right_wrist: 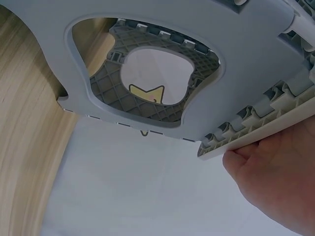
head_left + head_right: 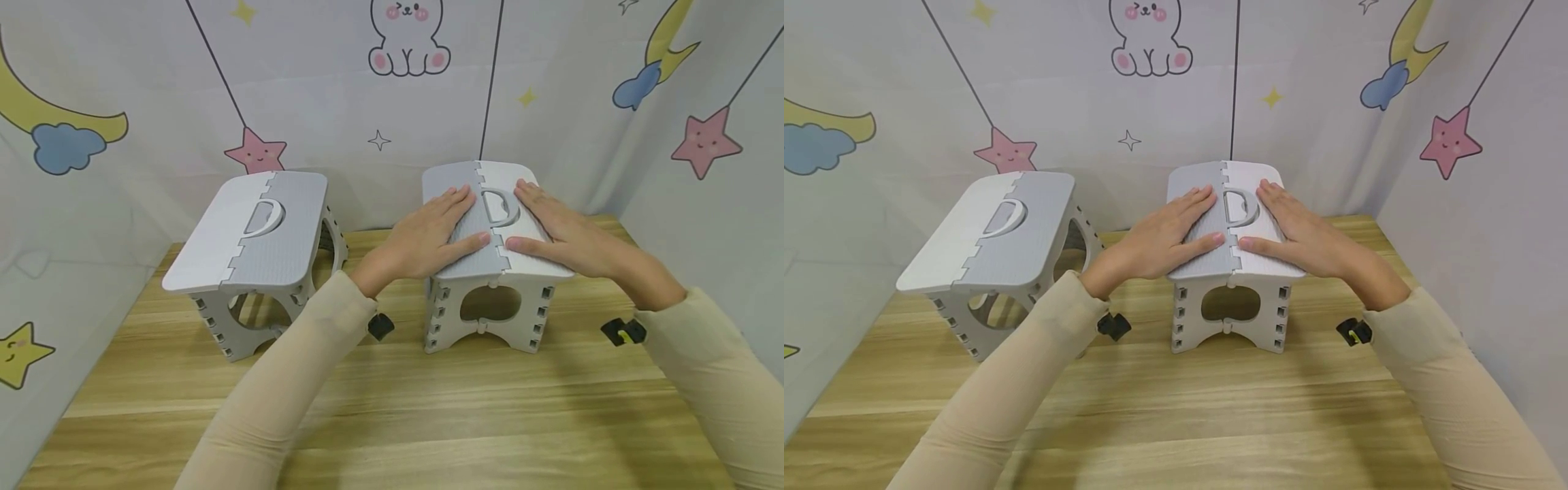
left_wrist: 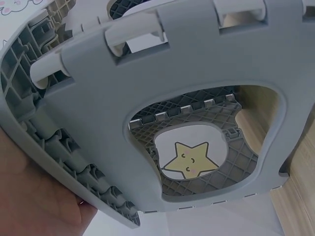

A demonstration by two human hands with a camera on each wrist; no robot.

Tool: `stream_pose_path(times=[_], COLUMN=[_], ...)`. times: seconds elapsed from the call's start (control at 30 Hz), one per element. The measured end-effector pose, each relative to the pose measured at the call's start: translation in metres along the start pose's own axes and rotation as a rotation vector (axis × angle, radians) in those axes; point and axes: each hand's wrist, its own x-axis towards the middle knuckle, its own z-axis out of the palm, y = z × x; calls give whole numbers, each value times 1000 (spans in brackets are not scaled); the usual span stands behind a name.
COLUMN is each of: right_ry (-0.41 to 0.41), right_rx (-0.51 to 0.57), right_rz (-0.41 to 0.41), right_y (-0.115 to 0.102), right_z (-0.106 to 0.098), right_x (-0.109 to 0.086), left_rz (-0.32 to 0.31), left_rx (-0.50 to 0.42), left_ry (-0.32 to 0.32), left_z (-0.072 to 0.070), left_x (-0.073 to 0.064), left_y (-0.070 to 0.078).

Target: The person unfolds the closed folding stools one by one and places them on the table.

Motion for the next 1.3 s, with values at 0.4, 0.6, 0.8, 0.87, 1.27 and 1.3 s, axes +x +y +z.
stream_pose_path(times=[0.4,0.6,0.8,0.87,1.27,1.3], right_ry=[-9,-13,-10,-15,13,21], right_rx=[-7,-16,-24,-30,-75,-85], right_rz=[-3,-9,-12,-9,24,26], right_y=[-3,-2,-4,-4,-10,-11], right_z=[-1,-1,-1,-1,-6,-6], right_x=[-1,1,1,3,-1,-3], left_rz=[2,4,5,3,45,45], left_rx=[43,61,35,11,-83,-80], left_ry=[-31,-34,-22,-16,98,111], left_z=[-4,-5,-3,-2,-2,-2], left_x=[-1,0,-1,-2,-11,-14], left_y=[3,4,1,0,-3,-3])
